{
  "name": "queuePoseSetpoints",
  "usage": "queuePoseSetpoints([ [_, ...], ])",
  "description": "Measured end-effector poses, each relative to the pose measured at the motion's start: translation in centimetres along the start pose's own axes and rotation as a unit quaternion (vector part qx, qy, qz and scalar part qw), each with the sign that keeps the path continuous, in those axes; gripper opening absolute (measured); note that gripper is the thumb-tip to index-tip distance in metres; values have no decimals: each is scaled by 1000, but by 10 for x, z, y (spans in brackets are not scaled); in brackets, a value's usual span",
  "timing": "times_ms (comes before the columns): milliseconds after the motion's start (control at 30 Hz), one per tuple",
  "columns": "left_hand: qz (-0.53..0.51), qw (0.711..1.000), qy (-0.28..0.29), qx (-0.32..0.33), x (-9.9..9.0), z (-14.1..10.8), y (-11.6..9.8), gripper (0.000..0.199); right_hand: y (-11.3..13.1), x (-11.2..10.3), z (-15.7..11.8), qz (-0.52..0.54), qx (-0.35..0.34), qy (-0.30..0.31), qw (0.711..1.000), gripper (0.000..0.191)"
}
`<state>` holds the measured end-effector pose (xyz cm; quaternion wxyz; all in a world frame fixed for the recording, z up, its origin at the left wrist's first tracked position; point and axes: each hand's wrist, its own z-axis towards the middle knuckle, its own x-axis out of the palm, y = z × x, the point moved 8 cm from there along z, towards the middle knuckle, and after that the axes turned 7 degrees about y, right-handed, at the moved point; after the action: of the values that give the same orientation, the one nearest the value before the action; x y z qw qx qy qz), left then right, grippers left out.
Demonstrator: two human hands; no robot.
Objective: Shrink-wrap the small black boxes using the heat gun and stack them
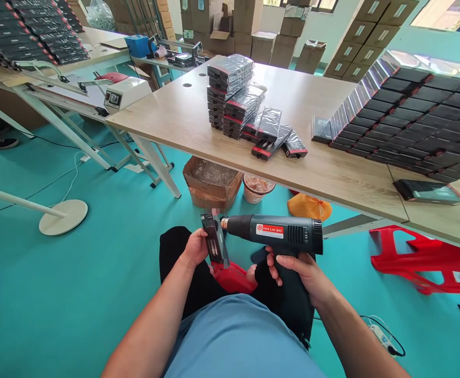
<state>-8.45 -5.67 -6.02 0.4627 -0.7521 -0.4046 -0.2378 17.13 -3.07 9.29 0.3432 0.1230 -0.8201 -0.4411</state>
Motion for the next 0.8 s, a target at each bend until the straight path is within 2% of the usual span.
queuePoseSetpoints([
  [233,56,998,9,-9,-1,-6,3,24,9,-1,8,0,-4,0,1000,31],
  [300,97,995,11,15,-1,-6,-1,26,11,-5,7,-1,0,-2,1000,31],
  [367,170,983,-1,69,-3,-7,-11,31,14,-13,3,0,7,-10,1000,32],
  [433,263,956,-20,132,-4,-7,-24,33,17,-25,-2,-4,17,-17,1000,32],
  [533,389,897,-46,205,-4,-9,-41,28,21,-43,-13,-16,43,-22,999,33],
  [633,466,840,-67,269,-3,-13,-54,28,23,-57,-21,-30,69,-27,997,34],
  [700,490,819,-68,290,-2,-13,-57,28,23,-59,-22,-37,79,-30,996,35],
  [800,508,805,-64,298,1,-13,-56,26,21,-54,-17,-38,86,-35,995,36],
])
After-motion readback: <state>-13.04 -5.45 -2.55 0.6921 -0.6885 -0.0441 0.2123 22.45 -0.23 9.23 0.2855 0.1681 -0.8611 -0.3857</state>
